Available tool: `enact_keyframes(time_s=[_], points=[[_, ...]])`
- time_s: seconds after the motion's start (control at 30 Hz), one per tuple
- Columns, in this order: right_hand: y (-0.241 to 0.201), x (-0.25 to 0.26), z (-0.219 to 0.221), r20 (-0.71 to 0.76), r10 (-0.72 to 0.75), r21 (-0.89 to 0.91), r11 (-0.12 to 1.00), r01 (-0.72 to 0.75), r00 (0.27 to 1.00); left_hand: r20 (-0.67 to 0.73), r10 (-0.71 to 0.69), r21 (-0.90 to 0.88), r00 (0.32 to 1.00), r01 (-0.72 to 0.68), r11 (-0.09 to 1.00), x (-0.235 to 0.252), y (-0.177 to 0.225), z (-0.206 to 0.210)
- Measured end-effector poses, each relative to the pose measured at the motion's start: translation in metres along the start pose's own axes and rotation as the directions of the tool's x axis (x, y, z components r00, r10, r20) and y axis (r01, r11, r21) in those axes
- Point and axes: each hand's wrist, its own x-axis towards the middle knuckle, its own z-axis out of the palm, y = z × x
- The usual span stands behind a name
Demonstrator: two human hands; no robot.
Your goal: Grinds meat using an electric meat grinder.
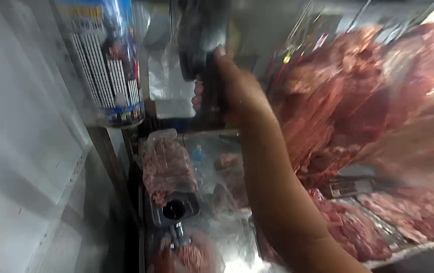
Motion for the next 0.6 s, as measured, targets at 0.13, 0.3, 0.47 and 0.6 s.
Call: enact_keyframes(time_s=[0.13, 0.3, 0.47, 0.6], points=[[0.077, -0.078, -0.019, -0.171, -0.173, -0.312, 0.943, 0.114, 0.970, -0.038, -0.129, -0.144, 0.991, 0.122, 0.982, 0.002, 0.013, 0.001], [0.221, -0.205, -0.088, -0.099, 0.359, -0.625, 0.704, -0.338, 0.928, 0.039, -0.264, -0.385, 0.964, 0.258, 0.886, 0.002, 0.004, 0.003], [0.390, -0.305, -0.173, -0.357, 0.806, -0.542, 0.233, -0.807, 0.472, 0.220, -0.457, -0.570, 0.862, 0.493, 0.657, -0.015, -0.002, 0.006], [0.451, -0.339, -0.173, -0.146, 0.978, -0.122, 0.130, -0.984, 0.148, 0.240, -0.531, -0.606, 0.813, 0.553, 0.573, -0.030, 0.002, 0.012]])
